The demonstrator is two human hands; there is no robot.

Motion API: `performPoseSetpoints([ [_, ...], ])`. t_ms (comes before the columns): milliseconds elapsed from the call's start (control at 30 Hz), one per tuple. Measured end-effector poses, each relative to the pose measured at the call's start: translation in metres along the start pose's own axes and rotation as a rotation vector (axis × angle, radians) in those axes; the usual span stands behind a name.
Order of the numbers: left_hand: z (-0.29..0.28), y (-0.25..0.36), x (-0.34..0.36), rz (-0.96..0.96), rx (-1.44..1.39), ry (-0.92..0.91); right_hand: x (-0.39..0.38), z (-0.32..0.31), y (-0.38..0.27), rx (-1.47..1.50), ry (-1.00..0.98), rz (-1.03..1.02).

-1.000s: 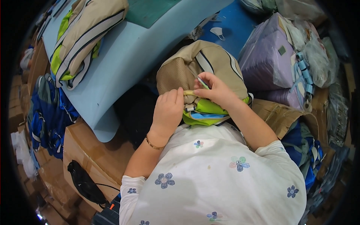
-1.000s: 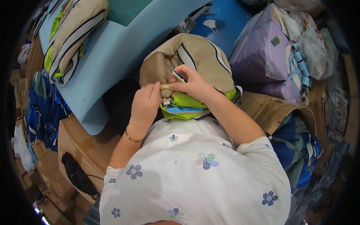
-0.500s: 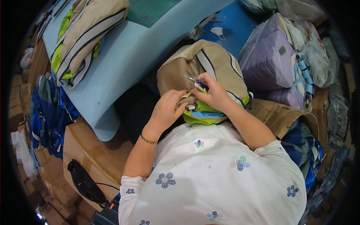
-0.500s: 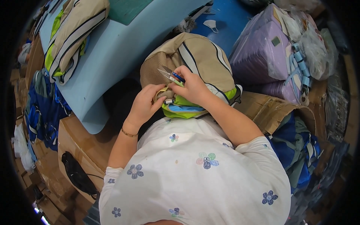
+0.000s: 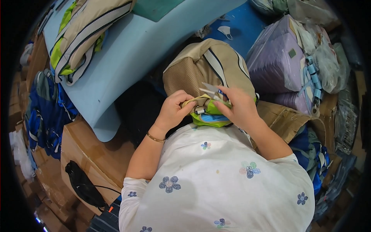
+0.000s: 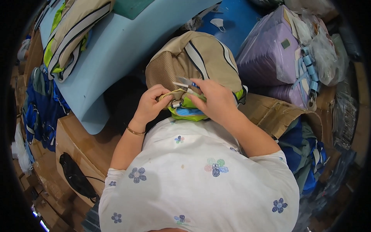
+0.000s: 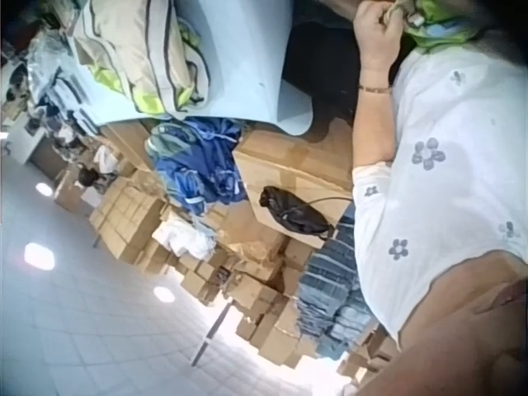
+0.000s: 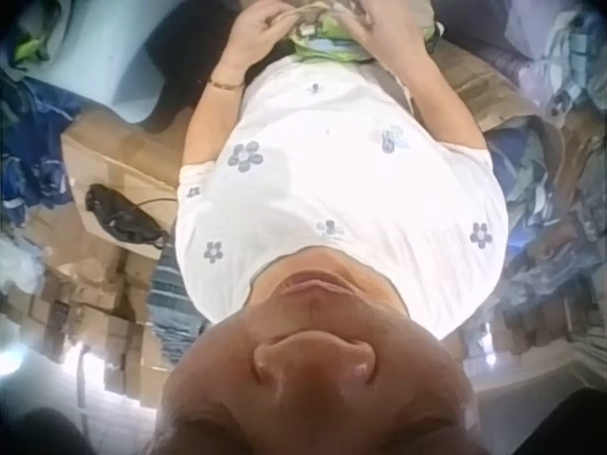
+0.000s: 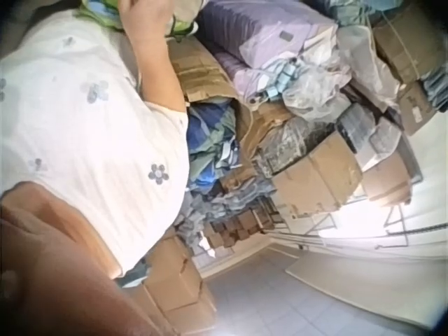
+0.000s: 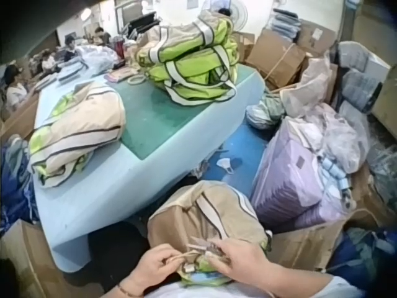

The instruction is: Trimming loose threads and inspecting a fabric bag using nippers in a workshop.

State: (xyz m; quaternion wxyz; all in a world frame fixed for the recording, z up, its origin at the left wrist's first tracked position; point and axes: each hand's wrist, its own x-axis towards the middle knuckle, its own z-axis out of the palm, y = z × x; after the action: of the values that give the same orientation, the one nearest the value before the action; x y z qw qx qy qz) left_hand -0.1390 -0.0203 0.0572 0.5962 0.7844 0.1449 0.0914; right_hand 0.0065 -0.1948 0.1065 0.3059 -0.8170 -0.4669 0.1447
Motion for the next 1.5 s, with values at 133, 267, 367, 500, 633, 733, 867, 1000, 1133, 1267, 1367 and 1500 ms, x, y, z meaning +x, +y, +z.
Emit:
performPoseSetpoints([
  [133, 0.009, 0.014, 0.002, -0.026, 0.014, 0.073, -0.020, -0.006, -0.016, -0.136, -0.080, -0.031],
  [267, 0.018, 0.015, 0.001, 0.012, 0.046, 0.125, -0.024, -0.002, -0.021, -0.154, -0.050, -0.045],
  [367, 0.019, 0.017, 0.000, 0.034, 0.081, 0.140, -0.025, 0.003, -0.020, -0.139, 0.008, -0.056],
  [500, 0.019, 0.016, 0.000, 0.022, 0.061, 0.145, -0.024, 0.004, -0.018, -0.164, 0.022, -0.089],
  [633, 0.019, 0.016, 0.000, 0.009, 0.043, 0.132, -0.026, 0.002, -0.021, -0.232, -0.021, -0.082],
  [733, 0.019, 0.019, 0.000, 0.008, 0.030, 0.123, -0.027, 0.002, -0.021, -0.243, -0.008, -0.082],
  [867, 0.019, 0.017, -0.001, -0.013, 0.009, 0.113, -0.028, 0.002, -0.022, -0.253, -0.004, -0.084],
  [1000, 0.018, 0.017, 0.000, -0.069, -0.053, 0.104, -0.026, 0.005, -0.020, -0.252, -0.019, -0.063],
  [1133, 0.018, 0.022, 0.000, -0.034, -0.010, 0.117, -0.028, -0.001, -0.019, -0.210, 0.039, -0.088],
  [1267, 0.017, 0.022, 0.001, 0.010, 0.070, 0.130, -0.025, -0.001, -0.020, -0.190, 0.003, -0.080],
  [1367, 0.020, 0.018, 0.000, 0.048, 0.103, 0.161, -0.024, -0.002, -0.021, -0.198, -0.016, -0.075],
  [1500, 0.024, 0.021, -0.002, 0.077, 0.148, 0.202, -0.025, -0.002, -0.021, -0.209, -0.051, -0.067],
])
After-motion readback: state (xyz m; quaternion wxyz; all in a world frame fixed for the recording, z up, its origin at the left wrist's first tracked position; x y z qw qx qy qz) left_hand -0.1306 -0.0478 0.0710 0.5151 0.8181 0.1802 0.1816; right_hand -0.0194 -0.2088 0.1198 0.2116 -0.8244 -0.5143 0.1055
